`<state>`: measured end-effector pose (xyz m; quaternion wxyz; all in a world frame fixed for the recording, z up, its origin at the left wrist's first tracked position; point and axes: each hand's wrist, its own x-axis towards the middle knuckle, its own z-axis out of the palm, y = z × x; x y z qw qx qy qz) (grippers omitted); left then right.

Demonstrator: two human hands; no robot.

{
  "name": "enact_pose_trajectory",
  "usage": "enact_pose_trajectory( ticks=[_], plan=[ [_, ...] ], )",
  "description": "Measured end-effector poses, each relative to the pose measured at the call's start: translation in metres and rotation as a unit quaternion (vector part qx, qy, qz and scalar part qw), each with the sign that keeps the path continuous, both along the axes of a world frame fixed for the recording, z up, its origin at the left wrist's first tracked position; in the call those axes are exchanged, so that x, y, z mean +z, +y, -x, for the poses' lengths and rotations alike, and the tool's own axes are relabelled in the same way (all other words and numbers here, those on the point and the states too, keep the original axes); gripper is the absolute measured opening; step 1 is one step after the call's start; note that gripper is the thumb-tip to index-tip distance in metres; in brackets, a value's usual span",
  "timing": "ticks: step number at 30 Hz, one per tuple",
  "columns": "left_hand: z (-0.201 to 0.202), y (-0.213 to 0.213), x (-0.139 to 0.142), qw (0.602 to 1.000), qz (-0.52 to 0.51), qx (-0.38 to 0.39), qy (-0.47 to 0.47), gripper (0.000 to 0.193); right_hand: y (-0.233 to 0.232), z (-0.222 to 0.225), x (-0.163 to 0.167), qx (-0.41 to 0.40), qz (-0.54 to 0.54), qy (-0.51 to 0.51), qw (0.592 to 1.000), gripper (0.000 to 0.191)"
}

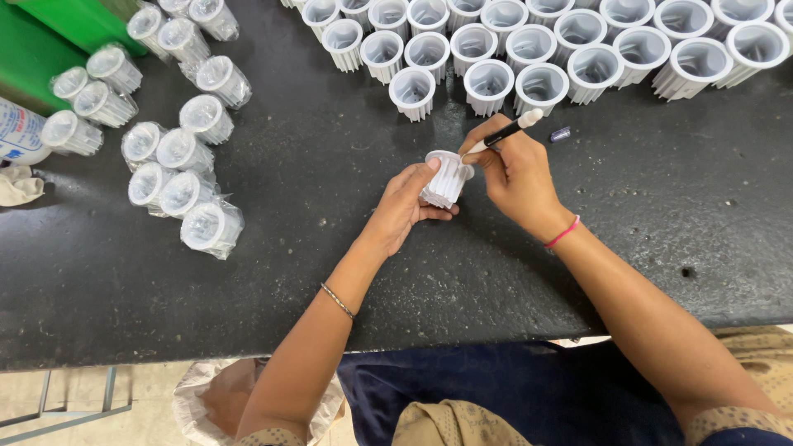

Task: The person holds a white ribbed plastic cup in one hand and writes on it with a marker, then sets the marked cup aside and picks the next cup. Later the person places cups into clear plastic bags and sets the bagged cups with a group of already bagged cups on the table.

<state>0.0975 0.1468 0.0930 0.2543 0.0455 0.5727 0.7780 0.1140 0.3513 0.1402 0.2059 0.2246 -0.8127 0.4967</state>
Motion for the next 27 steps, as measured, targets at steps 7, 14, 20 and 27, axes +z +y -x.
enact_pose_trajectory(
  ticks=[7, 14, 20, 27],
  plan=[
    [-0.0010, -0.0001, -0.0002, 1.000, -0.003, 0.002, -0.005, 0.058, 0.0000, -0.0009, -0.0011, 0.008, 0.015, 0.009, 1.000, 0.025],
    [-0.0016, -0.0020, -0.0008, 1.000, -0.002, 0.003, -0.003, 0.057, -0.0017, -0.0020, -0.0014, 0.004, -0.015, 0.029, 0.999, 0.024],
    [-0.0020, -0.0018, -0.0012, 1.000, -0.001, 0.001, -0.004, 0.057, -0.0015, -0.0030, -0.0001, 0.009, 0.020, 0.013, 1.000, 0.025],
    [-0.0030, -0.0014, -0.0004, 1.000, 0.006, 0.001, 0.002, 0.058, -0.0016, -0.0035, -0.0015, 0.010, -0.014, 0.035, 0.999, 0.024]
  ],
)
